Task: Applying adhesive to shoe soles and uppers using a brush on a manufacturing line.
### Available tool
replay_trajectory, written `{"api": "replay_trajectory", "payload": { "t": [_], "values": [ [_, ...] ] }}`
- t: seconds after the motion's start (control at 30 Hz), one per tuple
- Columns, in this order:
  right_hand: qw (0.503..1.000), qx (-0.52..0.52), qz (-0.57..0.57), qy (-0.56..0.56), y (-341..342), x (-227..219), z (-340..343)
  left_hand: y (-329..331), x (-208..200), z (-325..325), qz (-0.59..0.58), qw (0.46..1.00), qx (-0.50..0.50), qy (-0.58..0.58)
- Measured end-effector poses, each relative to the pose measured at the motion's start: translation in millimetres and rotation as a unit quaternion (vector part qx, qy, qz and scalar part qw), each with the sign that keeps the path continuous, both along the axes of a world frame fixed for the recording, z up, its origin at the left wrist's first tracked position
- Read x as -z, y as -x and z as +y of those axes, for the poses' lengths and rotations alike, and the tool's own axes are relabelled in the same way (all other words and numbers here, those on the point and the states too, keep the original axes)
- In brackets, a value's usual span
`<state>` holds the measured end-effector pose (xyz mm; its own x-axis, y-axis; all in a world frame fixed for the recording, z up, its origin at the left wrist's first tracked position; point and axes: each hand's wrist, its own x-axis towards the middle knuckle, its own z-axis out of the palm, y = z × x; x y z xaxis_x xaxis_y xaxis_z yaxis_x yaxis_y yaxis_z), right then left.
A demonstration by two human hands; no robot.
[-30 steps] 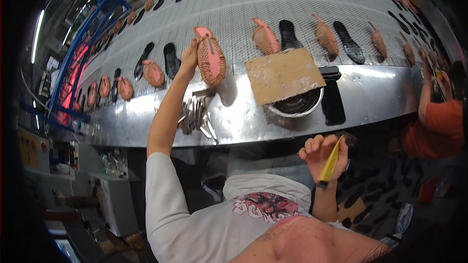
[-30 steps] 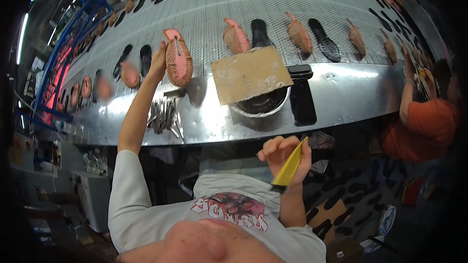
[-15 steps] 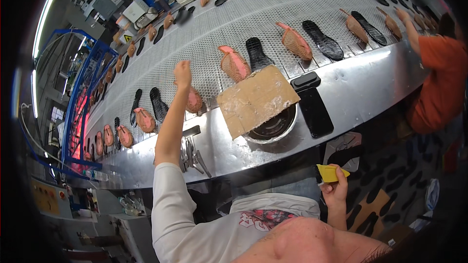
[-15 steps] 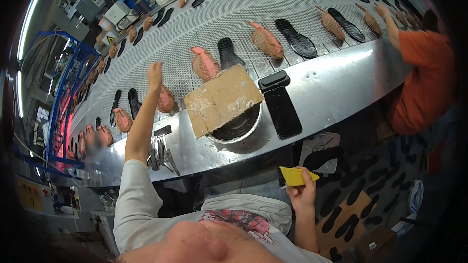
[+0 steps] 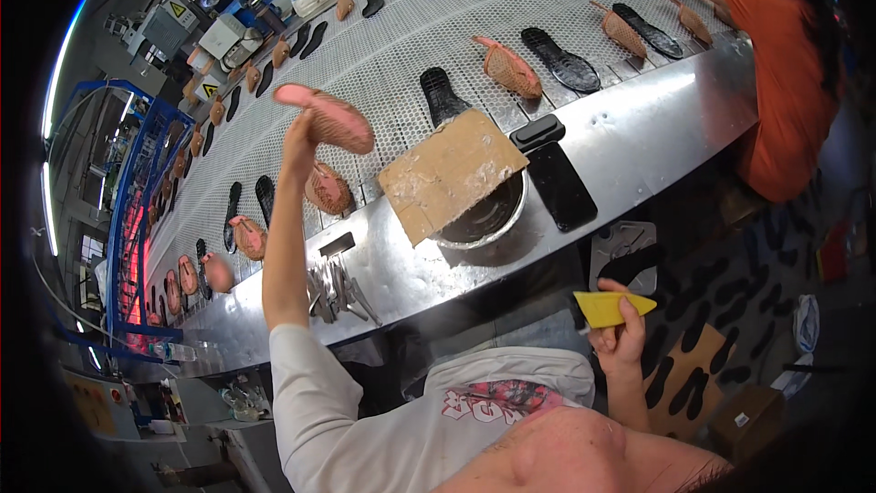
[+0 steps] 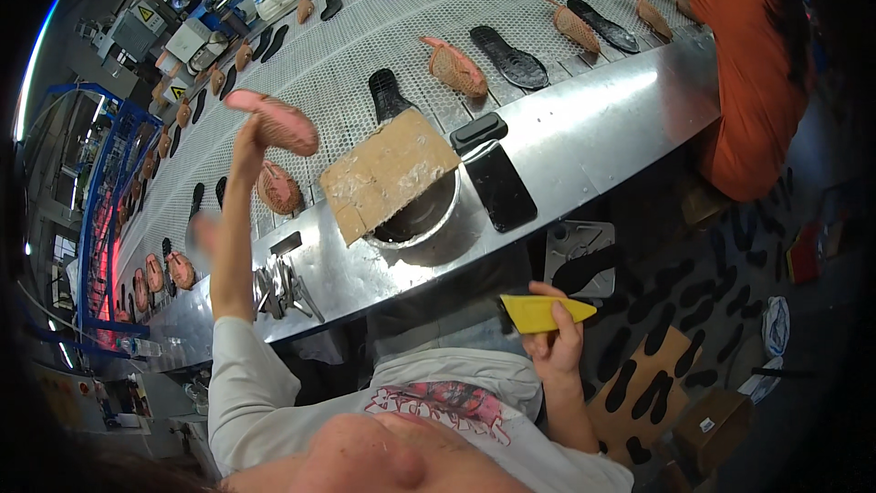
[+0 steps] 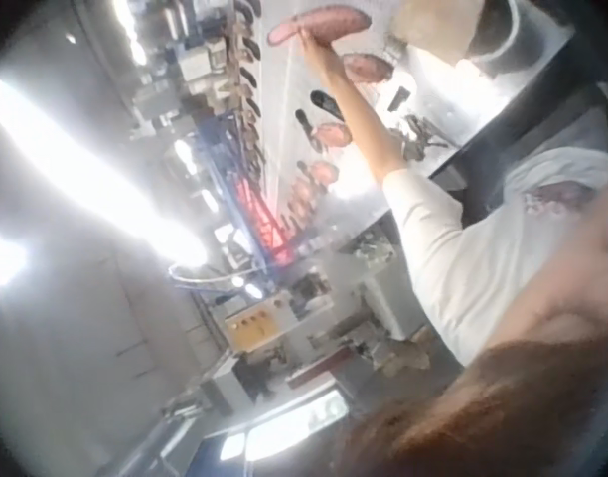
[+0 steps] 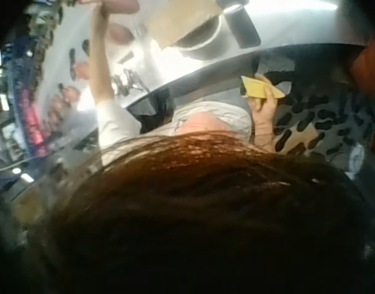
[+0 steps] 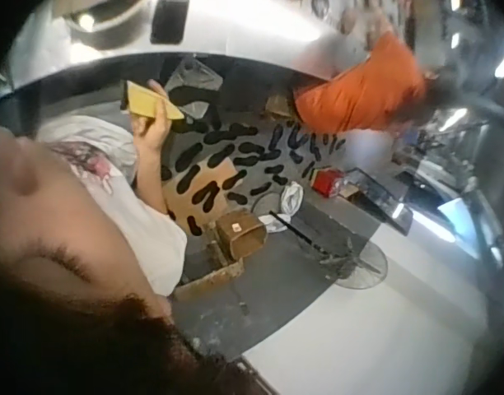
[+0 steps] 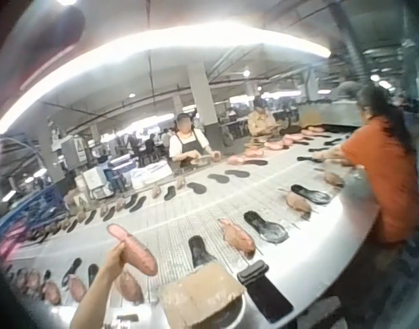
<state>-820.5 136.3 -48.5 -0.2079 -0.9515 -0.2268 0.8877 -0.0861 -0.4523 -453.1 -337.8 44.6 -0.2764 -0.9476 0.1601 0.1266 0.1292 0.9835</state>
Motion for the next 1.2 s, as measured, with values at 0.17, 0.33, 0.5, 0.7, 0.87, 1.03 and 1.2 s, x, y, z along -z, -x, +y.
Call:
{"api": "replay_trajectory", "payload": {
  "t": [0.17,0.33,0.5,0.7,0.87,1.03,1.2],
  "values": [
    [0.975,0.062,0.177,0.12,-38,-76,-59,15,-42,151,-0.205,0.973,-0.025,0.102],
    [0.904,0.135,0.371,0.161,-69,-83,-135,91,5,312,-0.199,0.941,0.178,-0.206],
    [0.965,-0.132,0.183,0.135,-69,-96,-131,131,65,374,0.085,0.934,0.31,-0.157],
    [0.94,0.01,0.274,0.204,-74,-96,-142,155,73,389,0.24,0.886,0.27,-0.292],
    [0.934,0.059,0.282,0.21,-45,-99,-169,138,98,358,0.474,0.759,0.308,-0.323],
    [0.832,-0.1,0.526,0.145,20,-88,-183,93,85,298,0.382,0.888,0.085,-0.24],
    [0.64,-0.145,0.725,0.211,23,-98,-201,84,90,293,0.124,0.973,-0.057,-0.187]
  ]
}}
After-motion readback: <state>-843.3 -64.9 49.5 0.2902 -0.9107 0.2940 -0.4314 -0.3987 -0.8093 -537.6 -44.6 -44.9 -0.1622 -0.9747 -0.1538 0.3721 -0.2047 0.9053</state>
